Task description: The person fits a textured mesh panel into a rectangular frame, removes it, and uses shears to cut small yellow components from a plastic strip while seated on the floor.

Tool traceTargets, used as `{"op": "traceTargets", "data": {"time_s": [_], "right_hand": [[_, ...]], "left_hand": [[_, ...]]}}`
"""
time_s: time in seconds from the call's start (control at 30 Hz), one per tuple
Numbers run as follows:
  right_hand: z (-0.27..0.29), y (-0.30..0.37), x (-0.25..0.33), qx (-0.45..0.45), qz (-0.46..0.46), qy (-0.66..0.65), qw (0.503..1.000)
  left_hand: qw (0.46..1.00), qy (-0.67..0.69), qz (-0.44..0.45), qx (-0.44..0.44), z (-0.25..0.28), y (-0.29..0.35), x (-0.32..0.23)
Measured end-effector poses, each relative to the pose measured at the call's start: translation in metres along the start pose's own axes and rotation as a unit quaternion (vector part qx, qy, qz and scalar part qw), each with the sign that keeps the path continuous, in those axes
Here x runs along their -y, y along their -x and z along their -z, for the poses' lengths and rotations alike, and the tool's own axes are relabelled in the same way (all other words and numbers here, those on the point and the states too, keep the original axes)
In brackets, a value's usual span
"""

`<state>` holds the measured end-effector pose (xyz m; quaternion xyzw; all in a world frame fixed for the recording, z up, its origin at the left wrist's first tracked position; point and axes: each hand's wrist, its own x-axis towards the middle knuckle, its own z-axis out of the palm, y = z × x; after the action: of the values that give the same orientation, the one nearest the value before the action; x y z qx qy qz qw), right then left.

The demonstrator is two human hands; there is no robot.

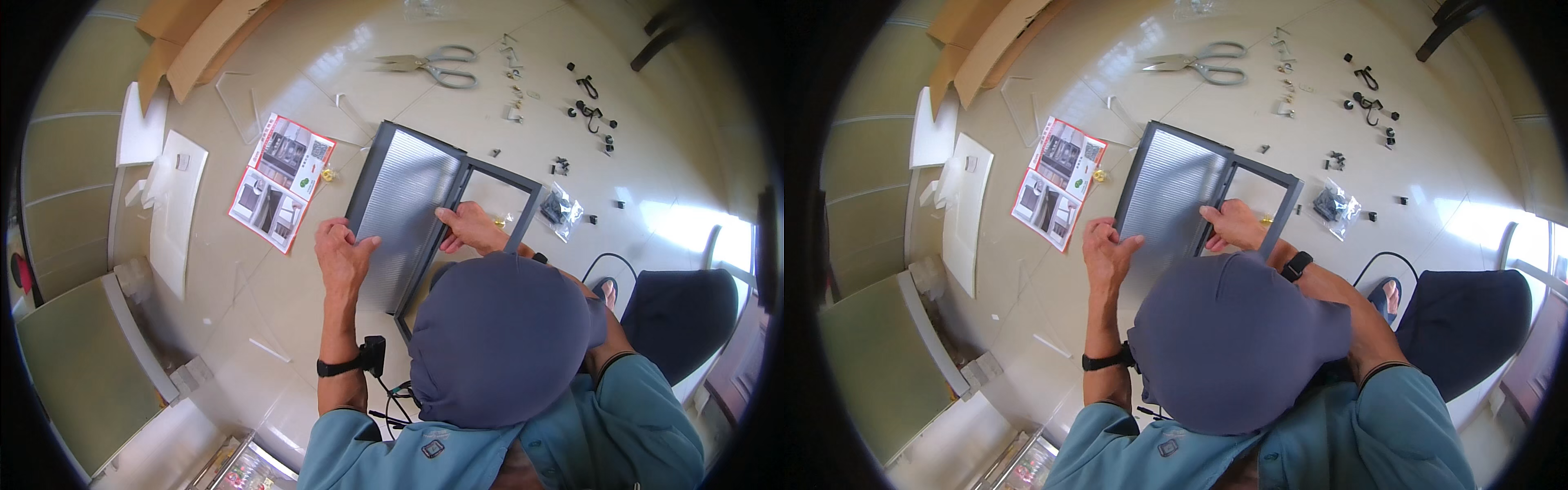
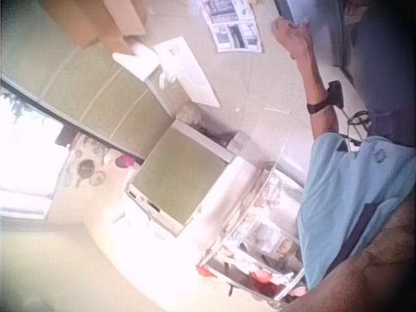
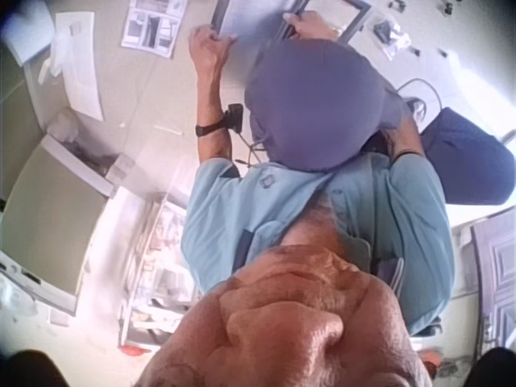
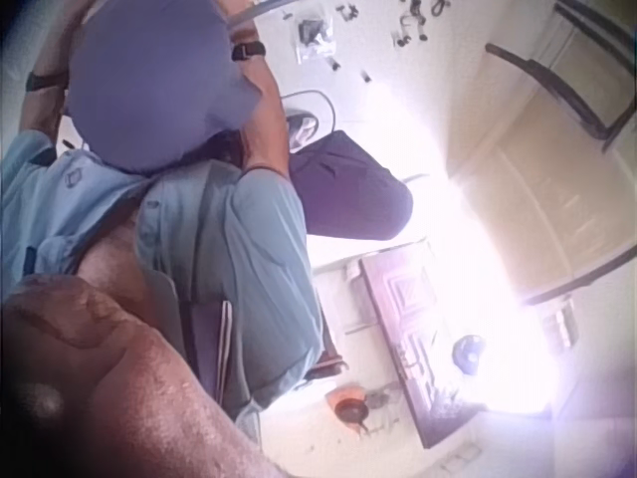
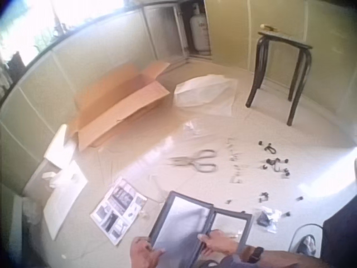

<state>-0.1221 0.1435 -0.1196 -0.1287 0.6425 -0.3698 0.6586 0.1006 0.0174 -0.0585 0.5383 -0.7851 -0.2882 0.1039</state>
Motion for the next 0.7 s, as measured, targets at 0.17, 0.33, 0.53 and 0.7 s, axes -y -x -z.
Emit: {"op": "traceTargets", "data": {"time_s": [0.17,0.33,0.53,0.7], "right_hand": [[-0.004,-0.003,0.007,-0.014,-0.008,-0.005,1.000],[-0.015,-0.010,0.038,-0.003,0.036,0.045,0.998],[-0.022,-0.032,0.056,-0.020,0.024,0.027,0.999],[-0.029,-0.029,0.067,-0.052,-0.014,0.094,0.994]], "left_hand": [[0.988,0.121,0.045,0.087,0.029,0.000,-0.017],[0.973,0.223,0.036,0.045,0.059,-0.006,-0.026],[0.963,0.265,0.036,0.040,0.077,-0.001,-0.043],[0.955,0.285,0.053,0.060,0.077,0.000,-0.035]]}}
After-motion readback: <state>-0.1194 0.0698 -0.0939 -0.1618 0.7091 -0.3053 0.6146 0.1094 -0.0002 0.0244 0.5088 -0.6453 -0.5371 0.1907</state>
